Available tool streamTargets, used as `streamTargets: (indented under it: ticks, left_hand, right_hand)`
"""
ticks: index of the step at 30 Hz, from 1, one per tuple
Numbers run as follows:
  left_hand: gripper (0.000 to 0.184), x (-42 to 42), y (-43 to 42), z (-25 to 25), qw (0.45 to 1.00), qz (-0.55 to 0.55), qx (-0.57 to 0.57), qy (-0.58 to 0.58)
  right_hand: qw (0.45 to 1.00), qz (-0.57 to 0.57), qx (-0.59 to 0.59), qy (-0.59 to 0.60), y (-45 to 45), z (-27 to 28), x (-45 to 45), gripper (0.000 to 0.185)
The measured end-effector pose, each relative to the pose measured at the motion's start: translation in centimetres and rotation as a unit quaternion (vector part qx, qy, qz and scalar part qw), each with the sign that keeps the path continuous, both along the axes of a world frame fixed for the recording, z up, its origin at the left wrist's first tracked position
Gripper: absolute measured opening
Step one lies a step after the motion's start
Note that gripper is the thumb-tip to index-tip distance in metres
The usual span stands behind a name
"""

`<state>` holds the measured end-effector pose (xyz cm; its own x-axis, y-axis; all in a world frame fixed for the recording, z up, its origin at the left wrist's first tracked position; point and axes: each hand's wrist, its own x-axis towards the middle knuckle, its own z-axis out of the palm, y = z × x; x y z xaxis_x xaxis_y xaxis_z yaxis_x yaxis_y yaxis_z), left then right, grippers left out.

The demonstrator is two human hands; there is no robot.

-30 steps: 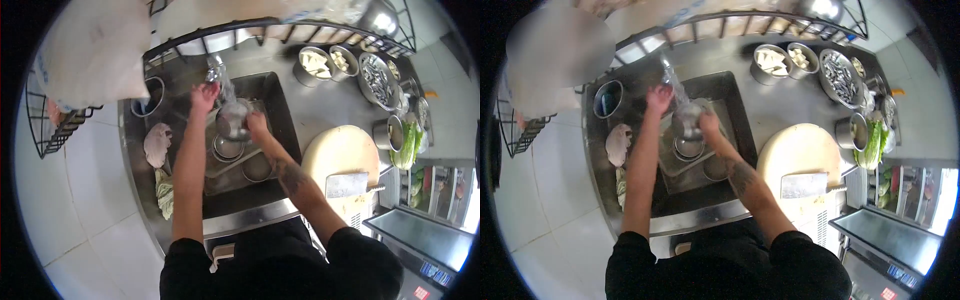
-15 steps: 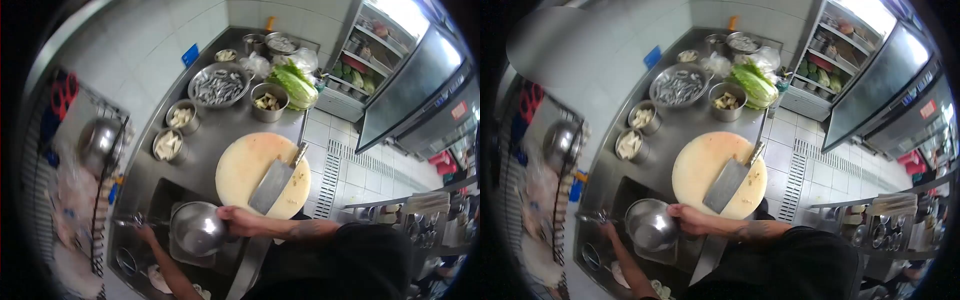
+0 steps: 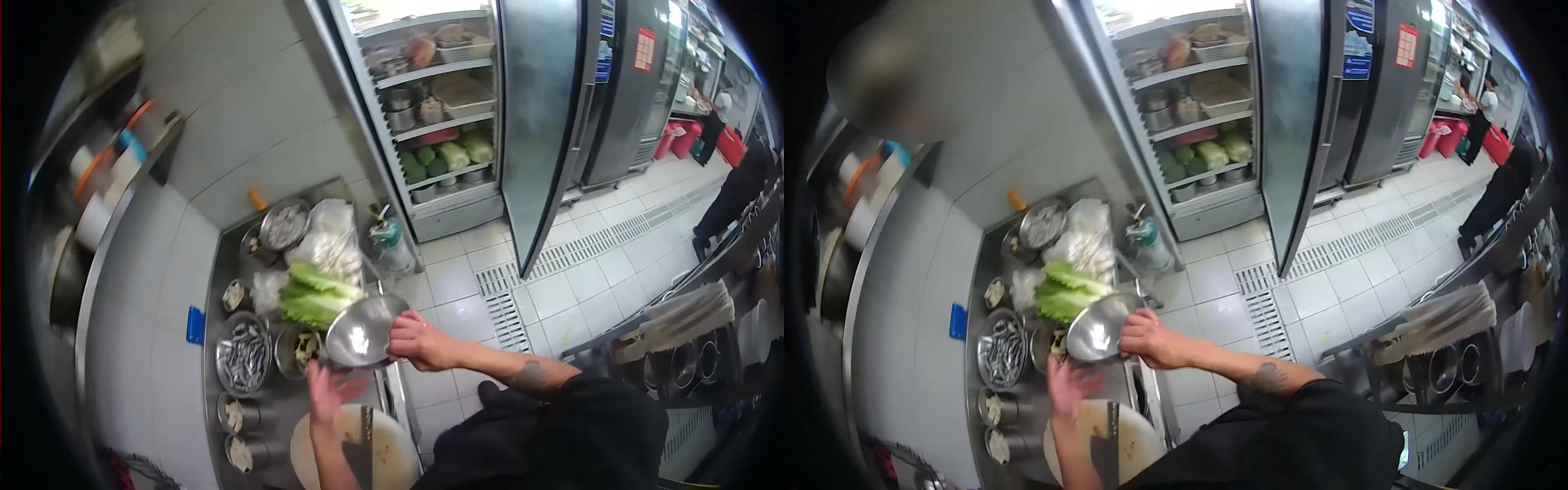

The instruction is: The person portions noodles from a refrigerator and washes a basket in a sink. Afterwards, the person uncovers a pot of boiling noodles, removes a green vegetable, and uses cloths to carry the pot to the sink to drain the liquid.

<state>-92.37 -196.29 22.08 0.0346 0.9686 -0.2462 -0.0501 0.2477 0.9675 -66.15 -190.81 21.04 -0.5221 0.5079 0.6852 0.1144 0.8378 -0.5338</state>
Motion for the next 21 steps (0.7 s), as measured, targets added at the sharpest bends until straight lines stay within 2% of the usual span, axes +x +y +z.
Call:
streamTargets:
  ticks: [1,2,3,4,5,6,8,9,10,11,13,14,16,17,18,20,21]
  left_hand:
    - [0.068,6.2,6.4,1.4,0.992,-0.059,-0.047,-0.097]
    - [0.064,11.3,12.5,1.8,0.987,-0.065,-0.064,-0.136]
    - [0.049,15.3,19.2,1.0,0.989,-0.043,-0.061,-0.129]
    - [0.036,18.5,25.5,0.6,0.993,-0.065,-0.052,-0.079]
    - [0.026,21.8,31.2,-0.3,0.993,-0.024,-0.046,-0.109]
    - [0.022,24.5,36.9,-0.9,0.992,-0.043,-0.036,-0.113]
    - [0.028,30.0,49.6,-1.3,1.0,0.006,-0.004,0.009]
    - [0.035,31.5,56.4,-2.4,0.981,0.01,0.146,0.126]
    - [0.042,32.7,62.9,-3.5,0.928,0.015,0.286,0.237]
    - [0.052,34.3,68.4,-2.0,0.886,0.048,0.309,0.342]
    - [0.056,36.8,80.2,-1.0,0.854,0.038,0.403,0.327]
    - [0.057,37.6,86.1,-1.0,0.805,0.033,0.472,0.358]
    - [0.058,38.4,98.8,-2.8,0.664,0.018,0.574,0.479]
    - [0.056,39.4,104.7,-3.4,0.626,-0.007,0.599,0.5]
    - [0.054,40.8,110.1,-3.2,0.585,-0.032,0.622,0.52]
    - [0.045,43.7,121.0,-3.7,0.578,-0.05,0.656,0.482]
    - [0.043,46.0,125.9,-4.0,0.594,-0.063,0.651,0.469]
  right_hand:
    - [0.996,-0.041,0.073,-0.02,4.7,0.0,4.4,0.011]
    - [0.985,-0.081,0.145,-0.042,9.4,0.0,8.2,0.016]
    - [0.98,-0.1,0.165,-0.045,14.3,0.2,11.8,0.018]
    - [0.974,-0.119,0.186,-0.048,19.2,0.2,14.8,0.02]
    - [0.971,-0.151,0.173,-0.063,23.6,0.5,17.9,0.019]
    - [0.968,-0.159,0.161,-0.105,28.9,-0.7,21.0,0.023]
    - [0.954,-0.257,0.114,-0.102,38.3,0.9,27.4,0.034]
    - [0.946,-0.288,0.073,-0.128,44.1,-0.2,30.6,0.044]
    - [0.932,-0.33,0.051,-0.143,49.4,-1.3,33.5,0.045]
    - [0.92,-0.36,0.035,-0.151,55.3,-2.8,36.5,0.046]
    - [0.894,-0.419,-0.004,-0.155,67.0,-7.2,41.9,0.04]
    - [0.879,-0.44,-0.039,-0.179,72.5,-9.2,44.4,0.039]
    - [0.828,-0.515,-0.119,-0.188,81.4,-10.5,48.1,0.035]
    - [0.794,-0.55,-0.158,-0.204,86.7,-10.9,50.9,0.032]
    - [0.789,-0.553,-0.165,-0.211,91.2,-10.9,53.1,0.032]
    - [0.781,-0.587,-0.177,-0.12,101.3,-9.5,58.5,0.033]
    - [0.777,-0.6,-0.162,-0.104,106.3,-8.4,61.8,0.035]
